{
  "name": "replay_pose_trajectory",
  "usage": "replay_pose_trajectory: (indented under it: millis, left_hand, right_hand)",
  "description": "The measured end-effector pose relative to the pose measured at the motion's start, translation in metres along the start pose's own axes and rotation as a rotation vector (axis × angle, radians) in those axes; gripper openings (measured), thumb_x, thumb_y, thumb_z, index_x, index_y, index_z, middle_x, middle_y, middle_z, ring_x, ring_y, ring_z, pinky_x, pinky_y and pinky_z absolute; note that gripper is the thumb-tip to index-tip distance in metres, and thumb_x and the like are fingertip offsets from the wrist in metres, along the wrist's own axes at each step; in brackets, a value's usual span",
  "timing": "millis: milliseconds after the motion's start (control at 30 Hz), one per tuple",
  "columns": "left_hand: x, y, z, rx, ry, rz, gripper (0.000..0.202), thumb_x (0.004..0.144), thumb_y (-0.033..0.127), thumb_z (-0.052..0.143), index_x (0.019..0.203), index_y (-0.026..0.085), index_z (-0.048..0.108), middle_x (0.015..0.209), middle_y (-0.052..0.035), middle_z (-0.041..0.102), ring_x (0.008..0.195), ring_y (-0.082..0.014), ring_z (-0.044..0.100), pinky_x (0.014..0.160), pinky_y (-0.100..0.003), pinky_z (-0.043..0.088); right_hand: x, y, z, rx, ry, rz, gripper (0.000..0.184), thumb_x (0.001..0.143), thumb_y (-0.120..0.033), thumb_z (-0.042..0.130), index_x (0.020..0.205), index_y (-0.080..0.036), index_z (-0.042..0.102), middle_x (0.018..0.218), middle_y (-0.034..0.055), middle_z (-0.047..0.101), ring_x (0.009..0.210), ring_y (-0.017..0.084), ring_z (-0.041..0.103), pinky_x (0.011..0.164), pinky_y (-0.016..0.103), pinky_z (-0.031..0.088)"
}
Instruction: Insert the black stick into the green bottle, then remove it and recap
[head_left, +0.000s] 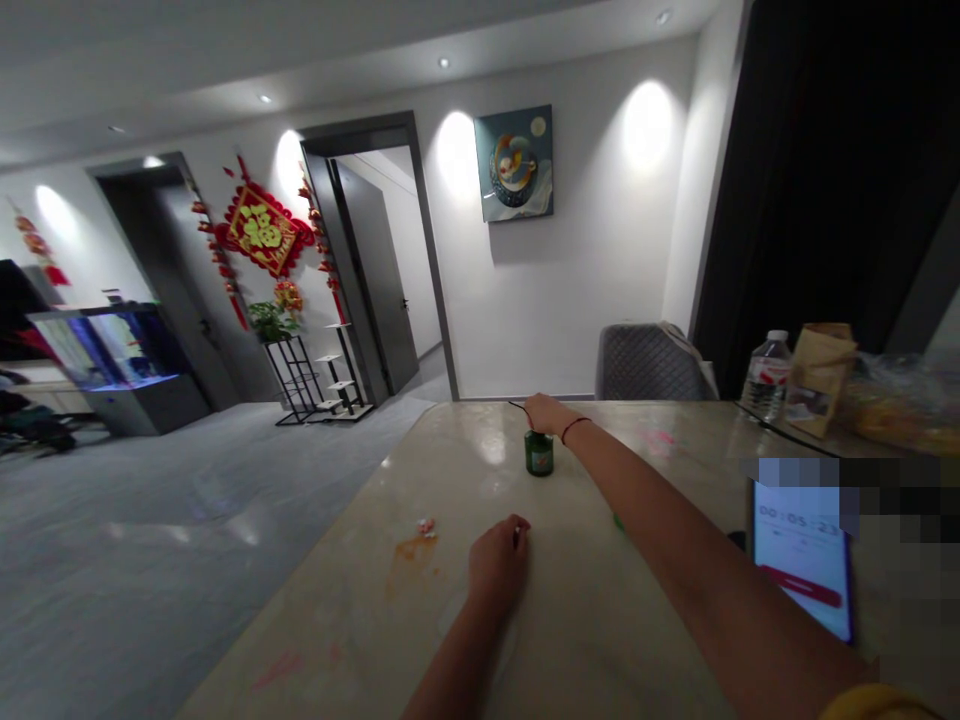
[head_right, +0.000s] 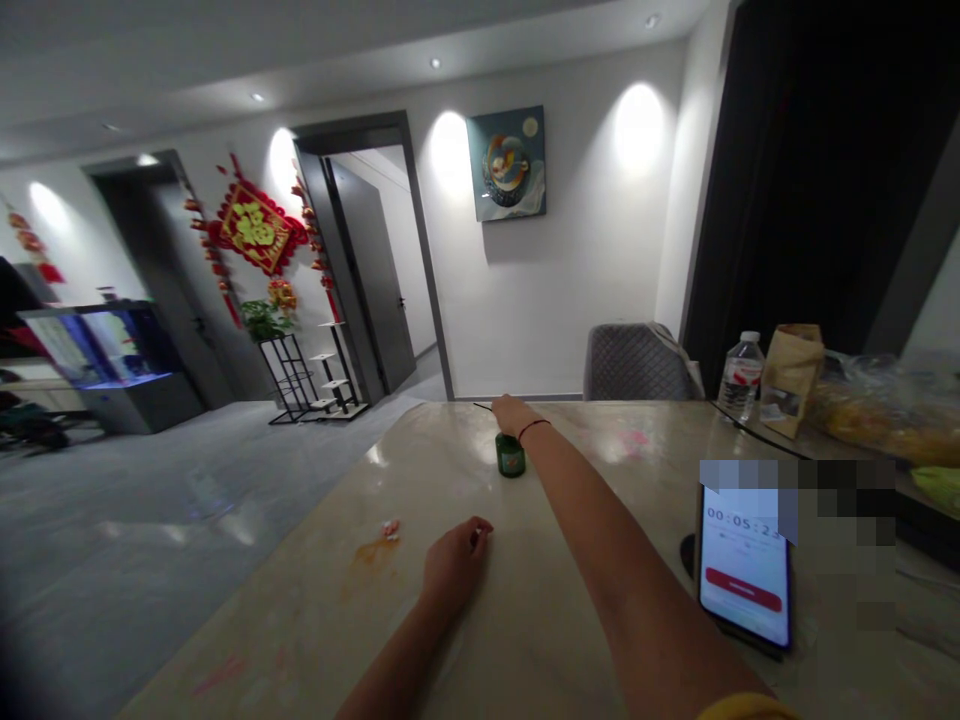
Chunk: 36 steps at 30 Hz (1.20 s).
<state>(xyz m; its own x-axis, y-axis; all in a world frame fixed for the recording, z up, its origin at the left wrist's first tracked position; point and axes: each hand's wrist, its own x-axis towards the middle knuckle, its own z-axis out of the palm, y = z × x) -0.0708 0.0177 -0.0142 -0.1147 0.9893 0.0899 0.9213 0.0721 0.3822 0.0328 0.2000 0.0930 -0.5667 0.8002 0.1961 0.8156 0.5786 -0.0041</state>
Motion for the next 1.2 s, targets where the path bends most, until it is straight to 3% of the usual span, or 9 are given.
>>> replay_pose_trajectory:
  millis: [367, 700, 833, 967, 1067, 1200]
  left_hand:
    - [0.001, 0.0, 0.002, 0.008, 0.006, 0.01, 0.026, 0.084, 0.029, 0.036, 0.098, 0.024, 0.059, 0.094, -0.0021, 0.067, 0.085, -0.0145, 0.061, 0.07, -0.022, 0.038]
    - [0.0, 0.0, -0.001, 0.014, -0.001, 0.001, 0.027, 0.085, 0.03, 0.035, 0.098, 0.024, 0.058, 0.095, -0.0019, 0.067, 0.083, -0.0139, 0.061, 0.069, -0.023, 0.037]
    - [0.001, 0.0, -0.001, 0.013, -0.004, -0.009, 0.027, 0.084, 0.03, 0.036, 0.097, 0.024, 0.059, 0.093, -0.0021, 0.068, 0.082, -0.0142, 0.061, 0.068, -0.023, 0.037]
    - [0.001, 0.0, 0.0, 0.005, 0.008, -0.004, 0.026, 0.084, 0.029, 0.037, 0.096, 0.024, 0.059, 0.092, -0.0019, 0.068, 0.082, -0.0144, 0.061, 0.067, -0.023, 0.037]
    - [0.001, 0.0, 0.0, 0.01, 0.014, 0.0, 0.025, 0.084, 0.029, 0.038, 0.096, 0.024, 0.059, 0.092, -0.0014, 0.068, 0.082, -0.0139, 0.061, 0.068, -0.022, 0.037]
    - [0.0, 0.0, 0.0, 0.002, 0.019, 0.005, 0.025, 0.084, 0.029, 0.037, 0.096, 0.024, 0.059, 0.091, -0.0014, 0.068, 0.081, -0.0137, 0.061, 0.066, -0.022, 0.036]
  right_hand:
    - [-0.007, 0.01, 0.01, 0.046, 0.015, 0.028, 0.021, 0.072, -0.011, 0.054, 0.088, -0.01, 0.067, 0.092, 0.0131, 0.068, 0.086, 0.019, 0.063, 0.073, 0.021, 0.045]
    - [0.0, 0.019, 0.004, 0.121, 0.021, 0.009, 0.012, 0.063, -0.009, 0.062, 0.071, -0.013, 0.07, 0.077, 0.0071, 0.07, 0.077, 0.017, 0.064, 0.068, 0.018, 0.045]
    - [-0.004, 0.023, -0.012, 0.171, 0.128, 0.076, 0.023, 0.07, -0.012, 0.058, 0.091, -0.013, 0.066, 0.088, 0.0065, 0.069, 0.085, 0.015, 0.062, 0.075, 0.019, 0.044]
    - [-0.006, 0.039, -0.045, 0.201, 0.225, 0.19, 0.042, 0.084, -0.021, 0.045, 0.125, -0.01, 0.042, 0.106, 0.0114, 0.063, 0.095, 0.014, 0.058, 0.082, 0.022, 0.042]
    - [-0.009, 0.049, -0.062, 0.22, 0.11, 0.264, 0.039, 0.082, -0.021, 0.05, 0.117, -0.004, 0.049, 0.092, 0.0137, 0.067, 0.077, 0.014, 0.063, 0.07, 0.022, 0.047]
    - [-0.017, 0.048, -0.061, 0.205, -0.125, 0.344, 0.02, 0.071, -0.019, 0.063, 0.082, -0.003, 0.066, 0.059, 0.0091, 0.067, 0.055, 0.015, 0.063, 0.055, 0.022, 0.049]
